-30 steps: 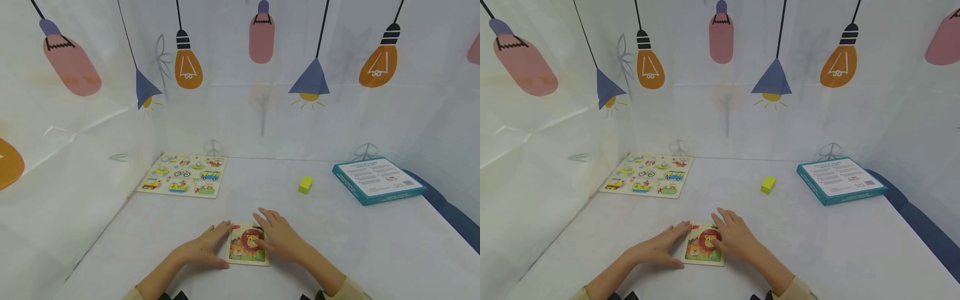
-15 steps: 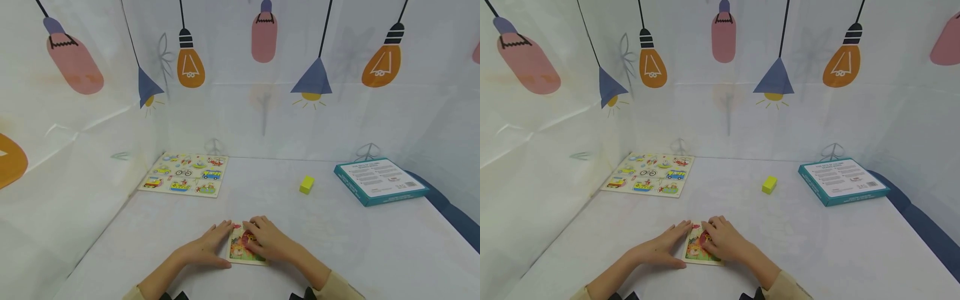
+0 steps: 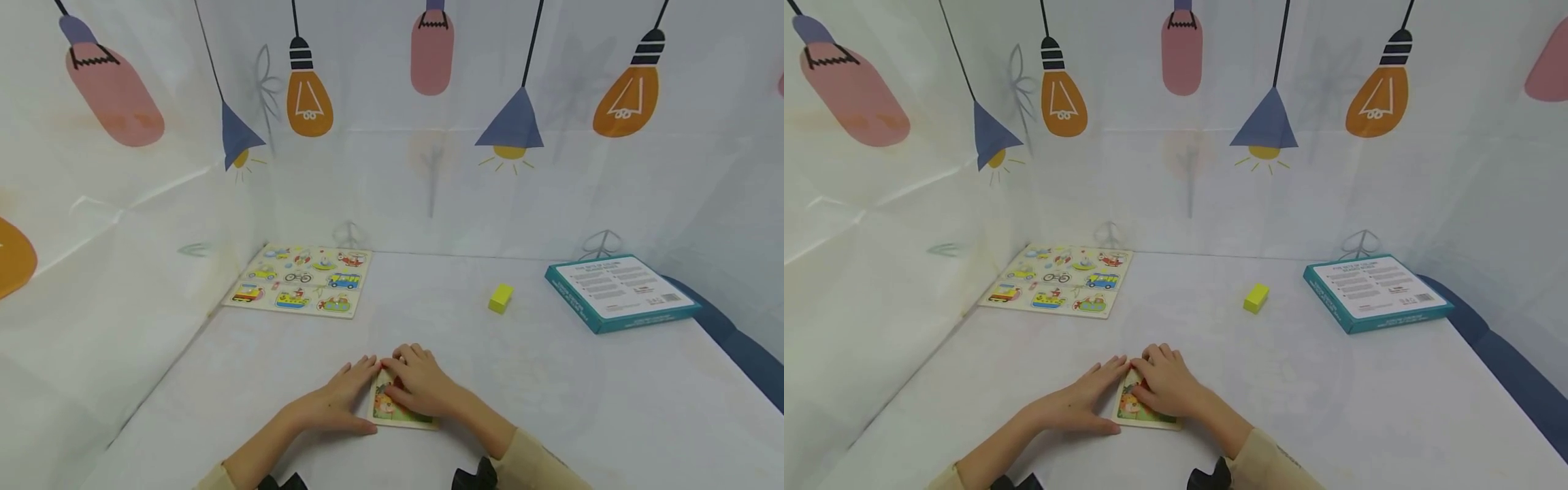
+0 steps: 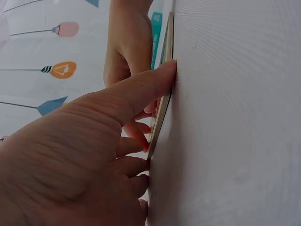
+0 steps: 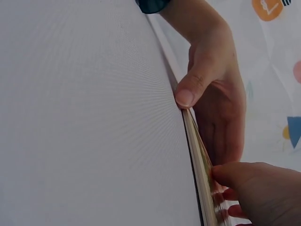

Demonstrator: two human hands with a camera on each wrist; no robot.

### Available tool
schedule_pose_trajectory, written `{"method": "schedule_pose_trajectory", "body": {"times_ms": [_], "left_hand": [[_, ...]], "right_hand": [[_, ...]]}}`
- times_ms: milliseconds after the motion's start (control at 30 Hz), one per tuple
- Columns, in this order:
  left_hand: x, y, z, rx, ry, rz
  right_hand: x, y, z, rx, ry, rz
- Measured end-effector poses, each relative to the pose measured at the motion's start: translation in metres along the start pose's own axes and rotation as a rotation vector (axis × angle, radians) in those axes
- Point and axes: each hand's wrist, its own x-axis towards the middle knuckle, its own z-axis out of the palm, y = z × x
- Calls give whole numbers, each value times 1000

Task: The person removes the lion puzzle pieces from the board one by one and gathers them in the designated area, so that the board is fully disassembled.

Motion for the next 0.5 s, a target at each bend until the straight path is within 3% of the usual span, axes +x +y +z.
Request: {"method": "schedule_pose_trajectory", "body": {"times_ms": [300,500], "left_hand": [[-2,-3,-1,-48,25,3],[0,-5,0,-46,43,19]], "right_hand": [[8,-3,1,100,43,10],[17,-5,-5,177,-13,115]]}}
